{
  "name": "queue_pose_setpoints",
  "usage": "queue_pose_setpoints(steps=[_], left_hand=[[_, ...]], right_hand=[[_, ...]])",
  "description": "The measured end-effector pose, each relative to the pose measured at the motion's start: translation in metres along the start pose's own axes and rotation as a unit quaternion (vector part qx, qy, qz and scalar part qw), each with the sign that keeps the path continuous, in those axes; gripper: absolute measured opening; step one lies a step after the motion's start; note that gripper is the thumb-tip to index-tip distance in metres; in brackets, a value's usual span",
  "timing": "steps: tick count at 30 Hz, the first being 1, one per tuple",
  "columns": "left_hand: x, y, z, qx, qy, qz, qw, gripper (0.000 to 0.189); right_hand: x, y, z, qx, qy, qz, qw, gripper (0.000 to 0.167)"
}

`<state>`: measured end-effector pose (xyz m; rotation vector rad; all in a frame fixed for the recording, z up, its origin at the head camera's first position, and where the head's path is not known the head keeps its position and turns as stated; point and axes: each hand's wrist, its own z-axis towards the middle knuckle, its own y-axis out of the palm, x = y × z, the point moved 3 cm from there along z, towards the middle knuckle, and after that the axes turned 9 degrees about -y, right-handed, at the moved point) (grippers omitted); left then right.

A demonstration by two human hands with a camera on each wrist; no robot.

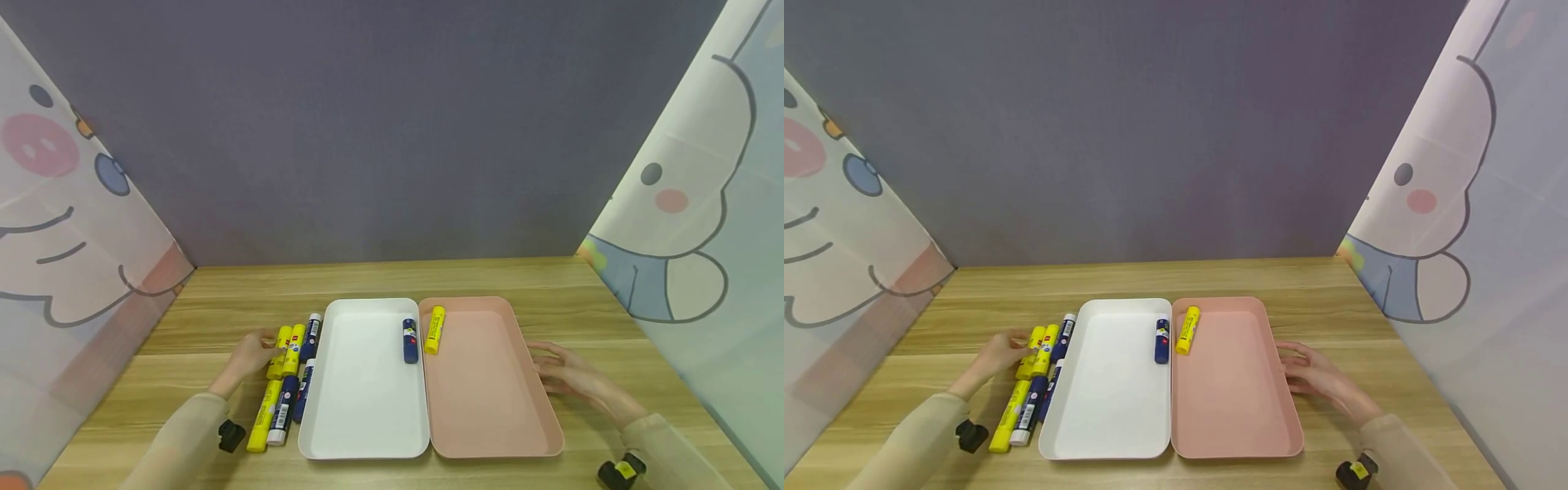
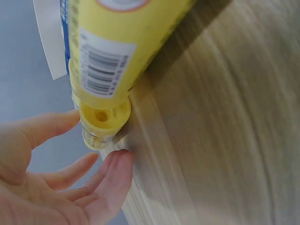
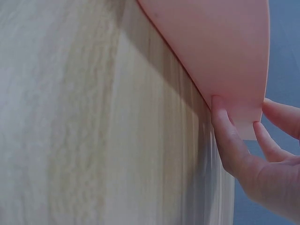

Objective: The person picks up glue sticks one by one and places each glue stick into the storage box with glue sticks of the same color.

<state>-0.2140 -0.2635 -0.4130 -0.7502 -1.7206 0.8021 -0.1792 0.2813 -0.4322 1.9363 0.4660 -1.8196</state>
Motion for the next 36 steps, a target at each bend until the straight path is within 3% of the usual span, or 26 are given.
queue_pose_setpoints(steps=[13,36], left_hand=[[-0.0019,0.0057,0.0013,-0.018,0.0,-0.024,0.9996,0.051],[-0.0032,0.0093,0.0031,-0.046,-0.018,-0.076,0.9959,0.047]], right_hand=[[-0.0008,0.0014,0.0016,0.0,0.0,0.021,0.9998,0.04],[-0.0009,0.0007,0.0002,0.02,0.014,-0.017,0.9996,0.047]])
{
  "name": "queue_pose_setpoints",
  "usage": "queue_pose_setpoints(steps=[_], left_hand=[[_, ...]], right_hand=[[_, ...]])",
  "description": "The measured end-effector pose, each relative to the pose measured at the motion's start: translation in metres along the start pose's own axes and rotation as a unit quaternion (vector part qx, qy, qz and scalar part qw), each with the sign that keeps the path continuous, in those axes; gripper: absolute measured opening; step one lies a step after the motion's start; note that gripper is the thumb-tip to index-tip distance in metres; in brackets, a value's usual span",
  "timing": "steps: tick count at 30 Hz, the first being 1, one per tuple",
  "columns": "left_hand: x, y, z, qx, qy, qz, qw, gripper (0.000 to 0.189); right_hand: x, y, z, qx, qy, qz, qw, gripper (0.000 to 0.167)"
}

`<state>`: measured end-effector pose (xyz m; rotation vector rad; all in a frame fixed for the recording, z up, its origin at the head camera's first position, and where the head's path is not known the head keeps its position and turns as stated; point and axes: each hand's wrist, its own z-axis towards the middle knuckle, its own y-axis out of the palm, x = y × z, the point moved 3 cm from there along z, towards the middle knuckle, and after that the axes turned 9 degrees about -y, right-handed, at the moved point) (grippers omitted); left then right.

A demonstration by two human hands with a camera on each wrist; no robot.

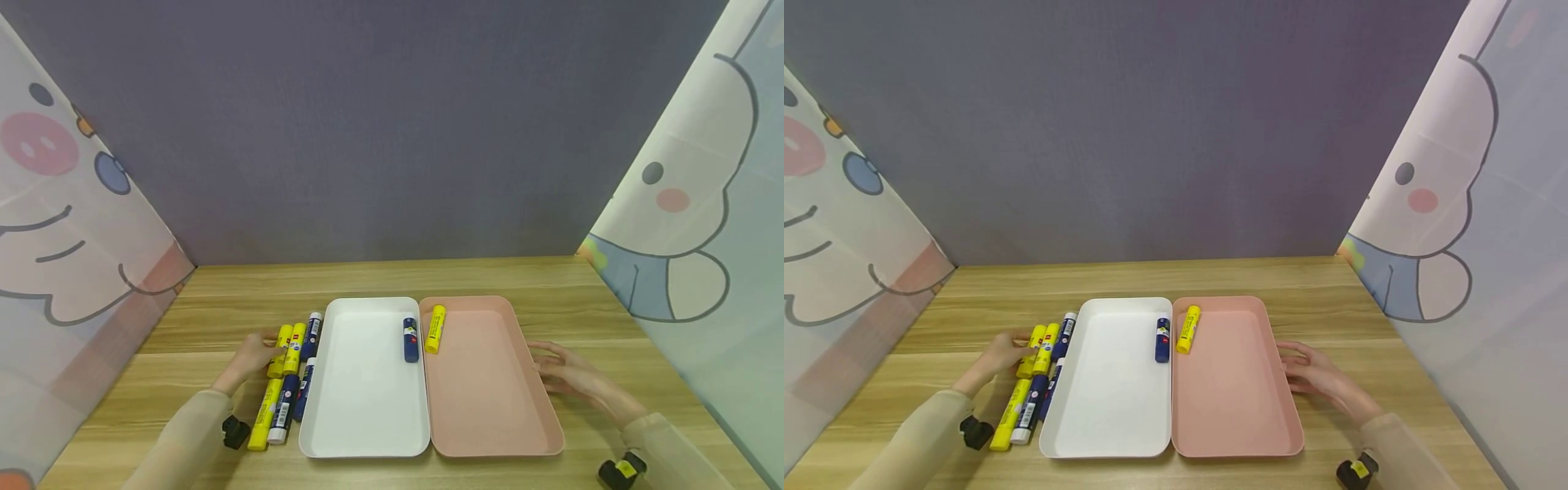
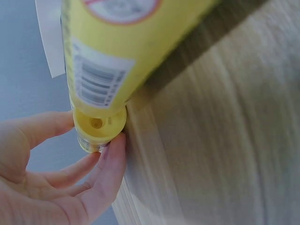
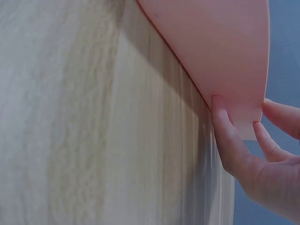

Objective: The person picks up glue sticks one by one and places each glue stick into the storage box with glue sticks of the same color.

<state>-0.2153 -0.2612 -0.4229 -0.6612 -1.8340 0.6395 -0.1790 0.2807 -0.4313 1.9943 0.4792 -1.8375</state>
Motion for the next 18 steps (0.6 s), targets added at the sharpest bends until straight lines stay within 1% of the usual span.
queue_pose_setpoints(steps=[7,14,18], left_hand=[[0.0007,0.0002,0.0,-0.003,0.001,-0.011,0.9999,0.047],[0.0048,-0.0029,-0.0031,-0.009,0.002,-0.026,0.9996,0.047],[0.0076,-0.0064,-0.0041,-0.009,-0.001,-0.021,0.9997,0.049]], right_hand=[[0.0,-0.0002,-0.0001,-0.003,0.0,0.006,1.0,0.045],[-0.0006,-0.0002,-0.0001,0.01,0.006,-0.01,0.9999,0.05],[-0.0004,-0.0001,-0.0001,0.012,0.008,-0.005,0.9999,0.048]])
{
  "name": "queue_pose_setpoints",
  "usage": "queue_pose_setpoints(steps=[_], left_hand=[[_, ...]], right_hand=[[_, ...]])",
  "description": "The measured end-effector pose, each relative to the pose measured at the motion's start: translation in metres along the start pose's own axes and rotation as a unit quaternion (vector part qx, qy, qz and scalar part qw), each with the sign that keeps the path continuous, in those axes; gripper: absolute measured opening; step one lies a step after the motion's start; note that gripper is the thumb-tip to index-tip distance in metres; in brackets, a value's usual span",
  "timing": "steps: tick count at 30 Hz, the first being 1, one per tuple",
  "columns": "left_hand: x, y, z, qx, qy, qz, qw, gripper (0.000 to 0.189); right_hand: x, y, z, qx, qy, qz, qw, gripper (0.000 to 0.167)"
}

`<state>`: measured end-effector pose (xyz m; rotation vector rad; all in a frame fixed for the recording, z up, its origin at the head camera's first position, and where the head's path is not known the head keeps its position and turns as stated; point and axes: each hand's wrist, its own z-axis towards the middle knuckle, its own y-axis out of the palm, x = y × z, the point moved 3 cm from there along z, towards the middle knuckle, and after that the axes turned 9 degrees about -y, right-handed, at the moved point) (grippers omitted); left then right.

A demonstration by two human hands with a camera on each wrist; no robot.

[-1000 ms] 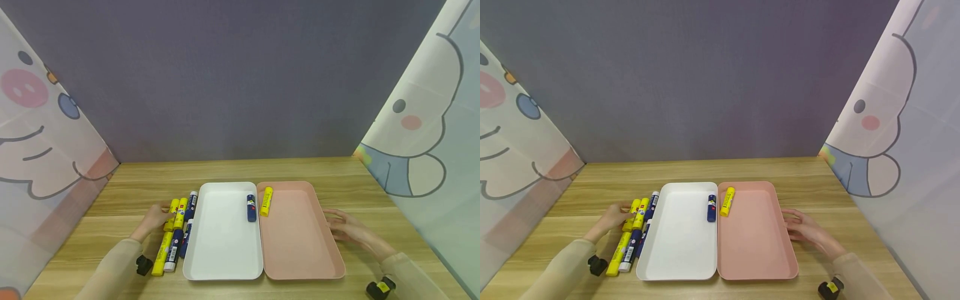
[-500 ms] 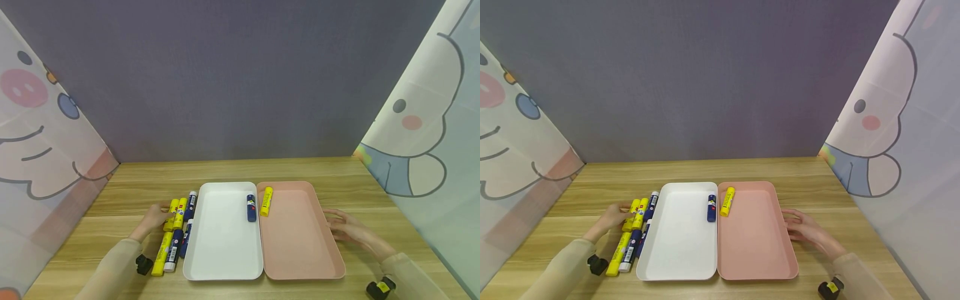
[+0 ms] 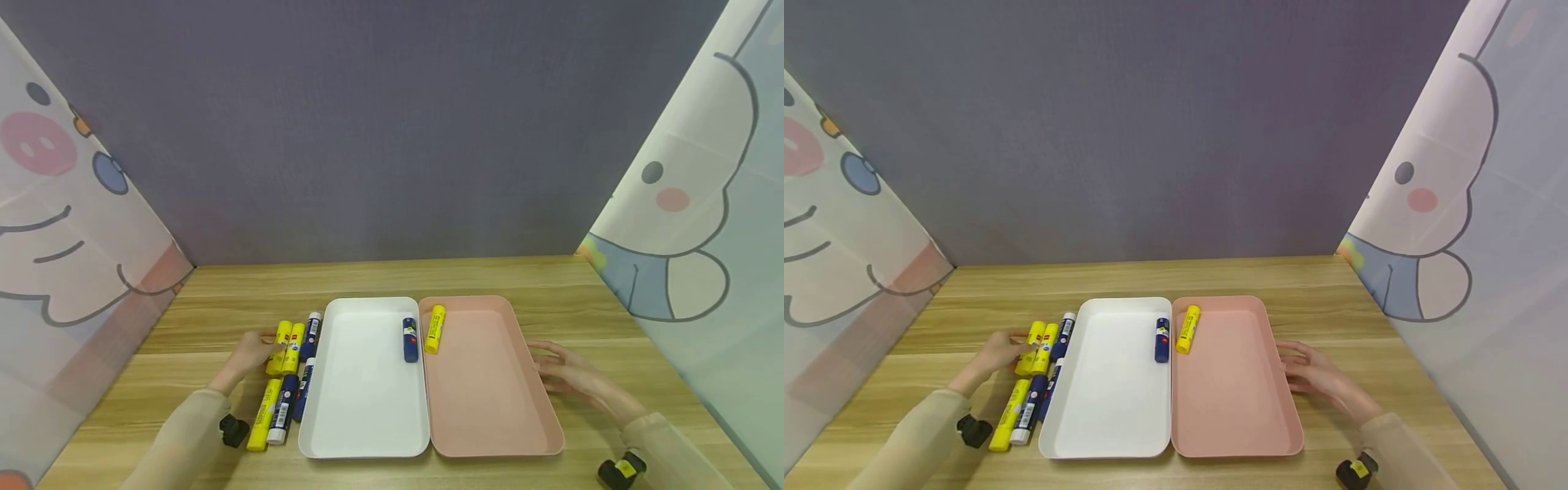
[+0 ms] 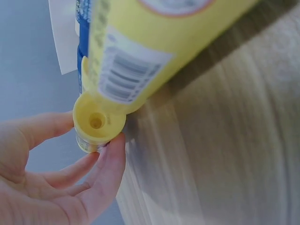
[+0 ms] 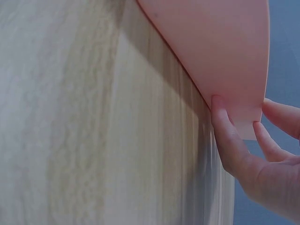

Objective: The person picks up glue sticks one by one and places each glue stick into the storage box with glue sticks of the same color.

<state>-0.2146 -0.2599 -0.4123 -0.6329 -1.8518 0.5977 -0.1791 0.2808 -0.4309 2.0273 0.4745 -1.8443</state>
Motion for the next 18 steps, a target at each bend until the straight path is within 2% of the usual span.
queue_pose_setpoints(steps=[6,18], left_hand=[[0.0016,-0.0041,0.0005,0.008,-0.013,0.007,0.9999,0.051],[0.0033,-0.0074,0.0032,0.013,-0.003,-0.011,0.9999,0.052]], right_hand=[[0.0002,-0.0004,0.0002,0.004,0.001,-0.006,1.0,0.051],[0.0019,-0.001,-0.0004,-0.011,-0.01,0.014,0.9998,0.043]])
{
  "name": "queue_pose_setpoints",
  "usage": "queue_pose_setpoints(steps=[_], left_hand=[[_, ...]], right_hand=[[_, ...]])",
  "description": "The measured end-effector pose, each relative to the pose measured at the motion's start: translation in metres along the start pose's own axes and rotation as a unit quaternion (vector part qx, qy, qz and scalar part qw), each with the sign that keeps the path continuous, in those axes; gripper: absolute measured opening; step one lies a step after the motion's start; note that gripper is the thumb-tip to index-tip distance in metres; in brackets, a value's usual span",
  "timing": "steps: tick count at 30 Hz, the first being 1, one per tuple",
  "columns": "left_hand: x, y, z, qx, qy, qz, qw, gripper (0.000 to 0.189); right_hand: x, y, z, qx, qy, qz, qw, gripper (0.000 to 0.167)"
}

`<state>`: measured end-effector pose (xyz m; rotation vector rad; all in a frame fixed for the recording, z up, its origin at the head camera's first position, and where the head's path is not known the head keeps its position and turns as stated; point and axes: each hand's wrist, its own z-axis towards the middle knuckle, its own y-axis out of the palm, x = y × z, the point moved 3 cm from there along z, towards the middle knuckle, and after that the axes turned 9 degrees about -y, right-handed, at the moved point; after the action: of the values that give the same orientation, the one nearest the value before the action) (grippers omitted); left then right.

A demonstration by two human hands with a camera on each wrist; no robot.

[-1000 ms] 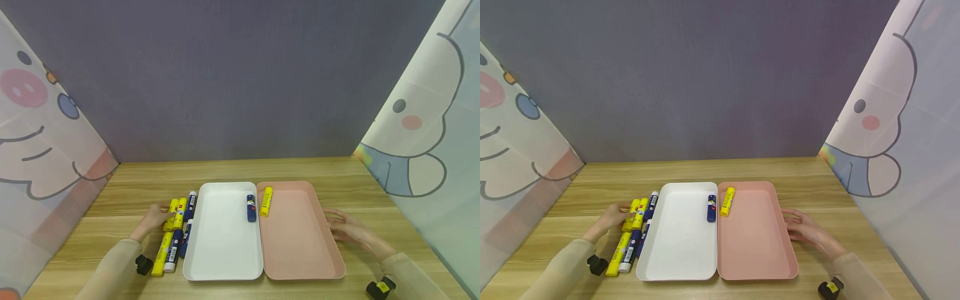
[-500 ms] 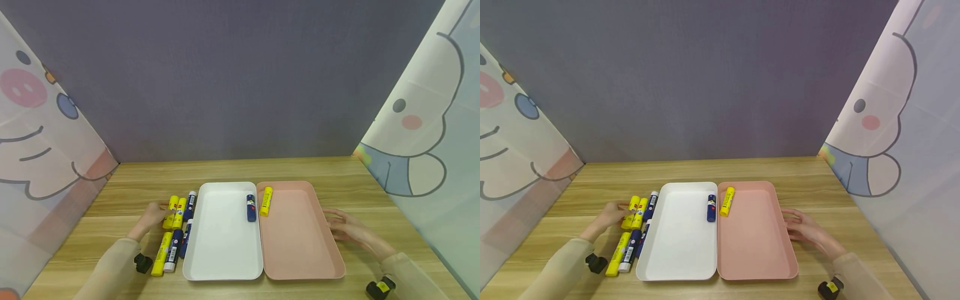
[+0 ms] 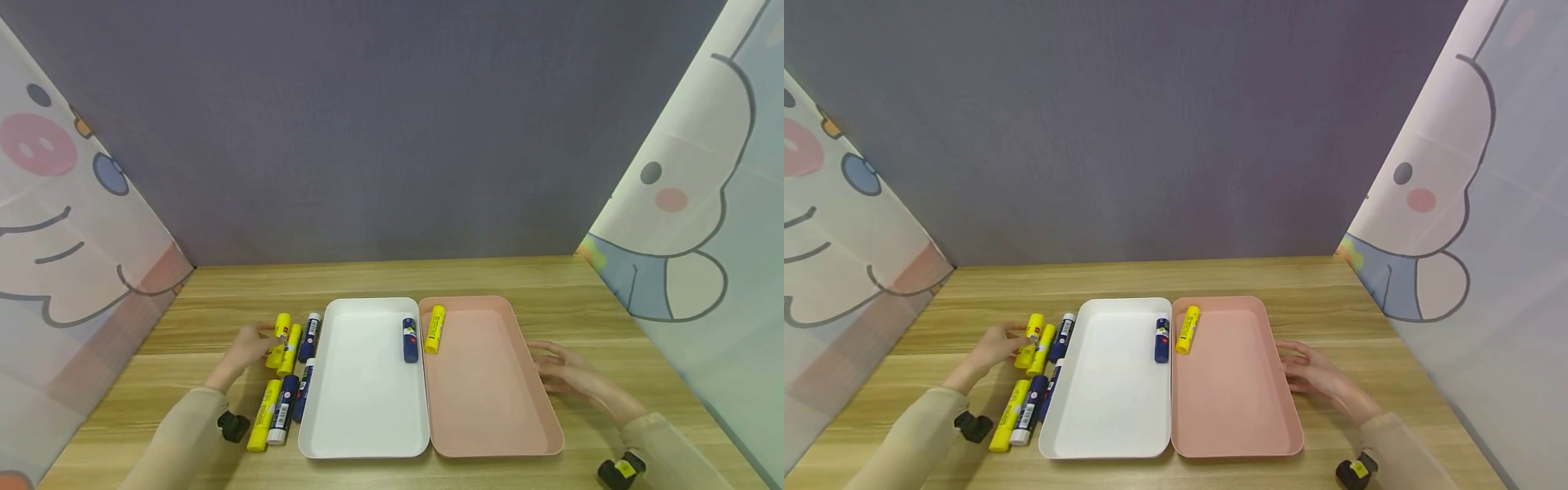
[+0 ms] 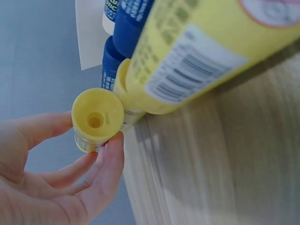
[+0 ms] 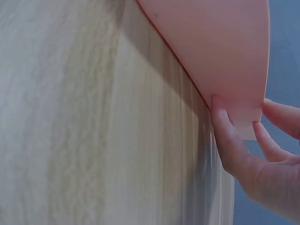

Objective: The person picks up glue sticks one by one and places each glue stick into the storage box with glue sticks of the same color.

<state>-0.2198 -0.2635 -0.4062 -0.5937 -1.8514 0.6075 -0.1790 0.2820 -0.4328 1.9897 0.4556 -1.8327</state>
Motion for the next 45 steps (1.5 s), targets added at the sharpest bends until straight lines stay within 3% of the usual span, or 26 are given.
queue_pose_setpoints(steps=[26,35,45], left_hand=[[0.033,0.008,-0.001,-0.037,-0.018,-0.087,0.9953,0.057],[0.049,0.014,0.001,-0.054,-0.002,-0.124,0.9908,0.057],[0.067,0.025,0.002,-0.066,0.005,-0.134,0.9888,0.055]], right_hand=[[0.001,-0.001,0.001,-0.019,-0.011,0.022,0.9995,0.037],[-0.001,0.001,0.002,-0.024,-0.016,0.023,0.9993,0.04],[0.0,0.0,0.002,-0.026,-0.017,0.02,0.9993,0.041]])
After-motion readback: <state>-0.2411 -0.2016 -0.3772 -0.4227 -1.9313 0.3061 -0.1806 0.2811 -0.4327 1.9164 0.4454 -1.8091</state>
